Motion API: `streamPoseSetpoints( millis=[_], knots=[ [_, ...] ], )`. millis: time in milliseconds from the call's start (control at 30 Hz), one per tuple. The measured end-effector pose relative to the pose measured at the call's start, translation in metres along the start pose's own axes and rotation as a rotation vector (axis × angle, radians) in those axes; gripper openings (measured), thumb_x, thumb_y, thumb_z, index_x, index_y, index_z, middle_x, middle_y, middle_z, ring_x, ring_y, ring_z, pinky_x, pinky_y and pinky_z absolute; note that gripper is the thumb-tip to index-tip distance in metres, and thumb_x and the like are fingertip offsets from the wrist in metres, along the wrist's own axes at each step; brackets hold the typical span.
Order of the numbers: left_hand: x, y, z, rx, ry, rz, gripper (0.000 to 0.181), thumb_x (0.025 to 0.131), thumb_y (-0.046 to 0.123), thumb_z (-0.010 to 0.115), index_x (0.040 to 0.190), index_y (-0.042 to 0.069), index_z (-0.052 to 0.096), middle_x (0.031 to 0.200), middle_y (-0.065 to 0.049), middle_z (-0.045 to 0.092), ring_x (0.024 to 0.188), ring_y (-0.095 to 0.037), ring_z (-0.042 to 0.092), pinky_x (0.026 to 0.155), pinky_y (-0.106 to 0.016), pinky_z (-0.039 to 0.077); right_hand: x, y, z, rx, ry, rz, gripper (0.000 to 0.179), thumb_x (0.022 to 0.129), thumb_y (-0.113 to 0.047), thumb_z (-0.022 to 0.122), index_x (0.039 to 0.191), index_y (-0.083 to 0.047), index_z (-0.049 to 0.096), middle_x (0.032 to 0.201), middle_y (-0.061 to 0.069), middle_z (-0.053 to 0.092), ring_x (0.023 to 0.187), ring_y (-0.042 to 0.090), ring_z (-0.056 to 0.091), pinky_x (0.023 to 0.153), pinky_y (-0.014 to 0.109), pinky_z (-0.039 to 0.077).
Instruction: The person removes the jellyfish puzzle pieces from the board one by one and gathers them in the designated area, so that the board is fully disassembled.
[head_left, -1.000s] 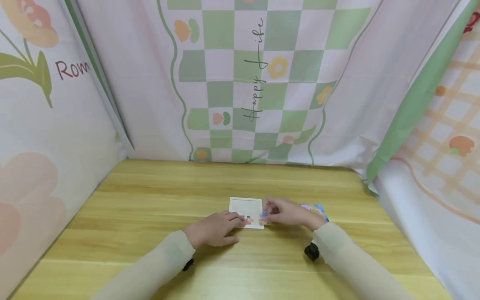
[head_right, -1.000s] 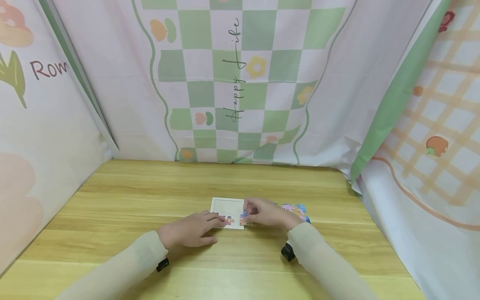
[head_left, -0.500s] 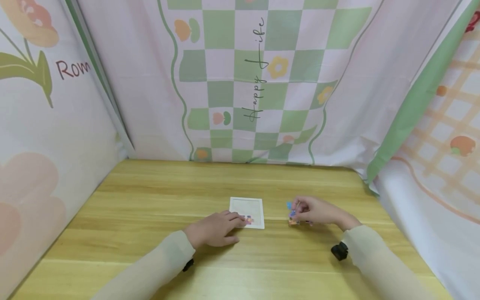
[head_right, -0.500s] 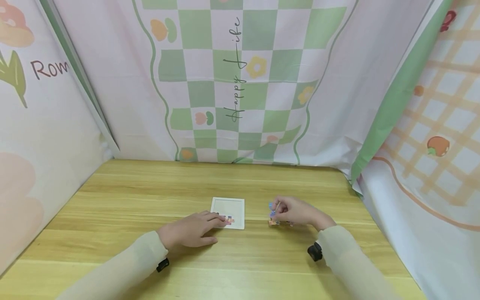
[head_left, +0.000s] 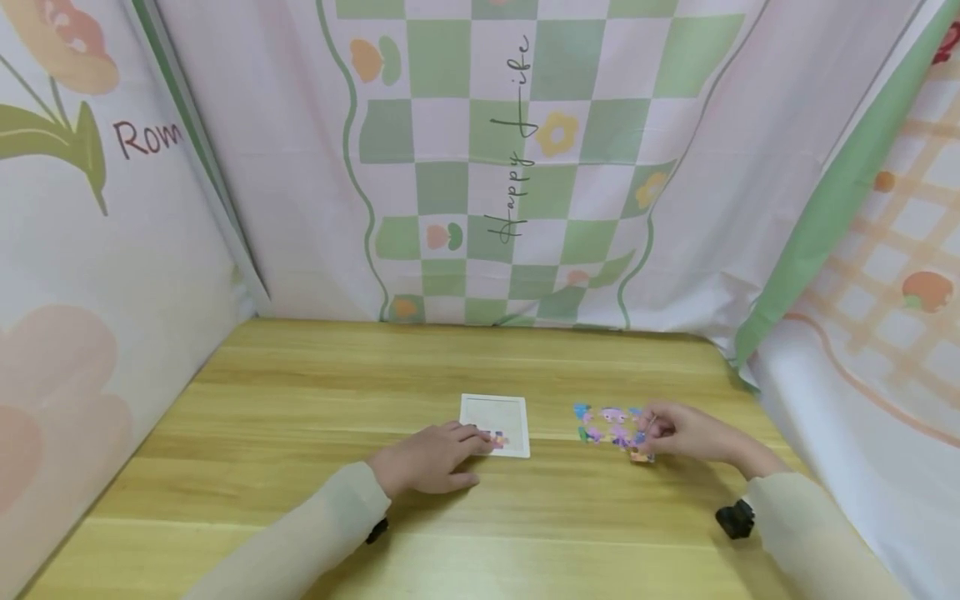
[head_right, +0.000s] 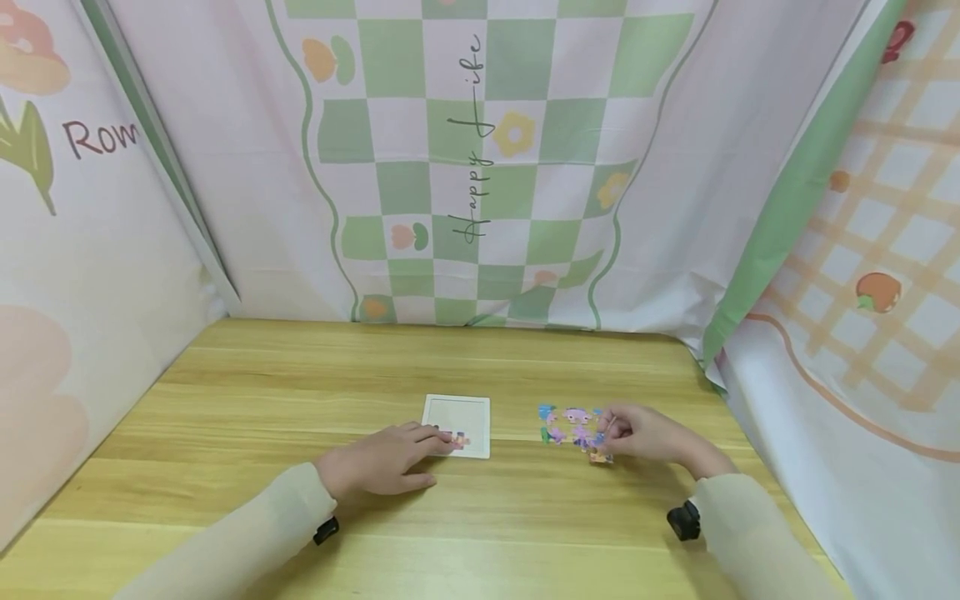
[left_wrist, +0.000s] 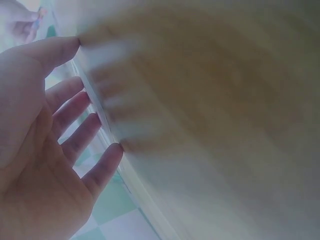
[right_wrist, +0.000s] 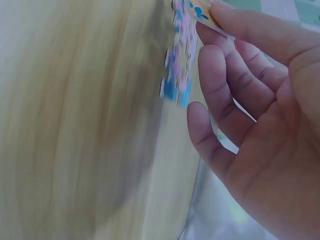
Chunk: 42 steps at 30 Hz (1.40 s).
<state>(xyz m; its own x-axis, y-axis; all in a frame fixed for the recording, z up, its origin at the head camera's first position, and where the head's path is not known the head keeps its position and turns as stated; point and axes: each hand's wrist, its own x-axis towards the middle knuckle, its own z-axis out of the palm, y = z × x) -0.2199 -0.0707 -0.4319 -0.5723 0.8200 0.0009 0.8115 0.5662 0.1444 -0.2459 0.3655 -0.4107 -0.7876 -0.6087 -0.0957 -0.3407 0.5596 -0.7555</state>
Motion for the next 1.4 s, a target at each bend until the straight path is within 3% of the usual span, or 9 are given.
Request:
streamPoseSetpoints(
  millis=[400, 700, 1000, 1400],
  knots=[
    [-0.001, 0.002, -0.002, -0.018, -0.010, -0.011, 0.052, 0.102, 0.031, 0.061, 0.148, 0.013, 0.048, 0.147, -0.007, 0.051, 0.134, -0.027, 0.047, 0.113, -0.043, 0.038, -0.024, 0.020, -0.005, 0.065, -0.029, 0.057, 0.019, 0.095, -0.009, 0.068, 0.103, 0.003, 0.056, 0.081, 0.005, 0.061, 0.069, 0.009, 0.055, 0.061, 0.024, 0.049],
    [-0.001, 0.001, -0.001, -0.021, -0.008, -0.020, 0.052, 0.102, 0.032, 0.061, 0.149, 0.014, 0.047, 0.148, -0.006, 0.049, 0.134, -0.027, 0.047, 0.108, -0.047, 0.042, -0.022, 0.029, 0.000, 0.090, -0.023, 0.067, 0.016, 0.097, -0.009, 0.066, 0.105, 0.003, 0.059, 0.095, 0.011, 0.060, 0.083, 0.016, 0.057, 0.069, 0.026, 0.050],
    [-0.002, 0.000, 0.001, -0.017, -0.012, -0.034, 0.052, 0.102, 0.034, 0.060, 0.149, 0.016, 0.047, 0.149, -0.006, 0.049, 0.135, -0.027, 0.047, 0.109, -0.046, 0.041, -0.021, 0.029, 0.002, 0.101, -0.004, 0.117, 0.020, 0.096, -0.009, 0.067, 0.108, 0.005, 0.060, 0.095, 0.012, 0.059, 0.082, 0.015, 0.055, 0.069, 0.024, 0.050],
    [-0.001, -0.003, 0.006, -0.012, 0.002, -0.025, 0.052, 0.102, 0.034, 0.059, 0.149, 0.016, 0.047, 0.149, -0.005, 0.049, 0.134, -0.026, 0.047, 0.110, -0.044, 0.041, -0.022, 0.030, 0.004, 0.098, 0.020, 0.115, 0.021, 0.096, -0.010, 0.067, 0.108, 0.005, 0.058, 0.091, 0.011, 0.056, 0.078, 0.014, 0.053, 0.066, 0.025, 0.050]
  ],
)
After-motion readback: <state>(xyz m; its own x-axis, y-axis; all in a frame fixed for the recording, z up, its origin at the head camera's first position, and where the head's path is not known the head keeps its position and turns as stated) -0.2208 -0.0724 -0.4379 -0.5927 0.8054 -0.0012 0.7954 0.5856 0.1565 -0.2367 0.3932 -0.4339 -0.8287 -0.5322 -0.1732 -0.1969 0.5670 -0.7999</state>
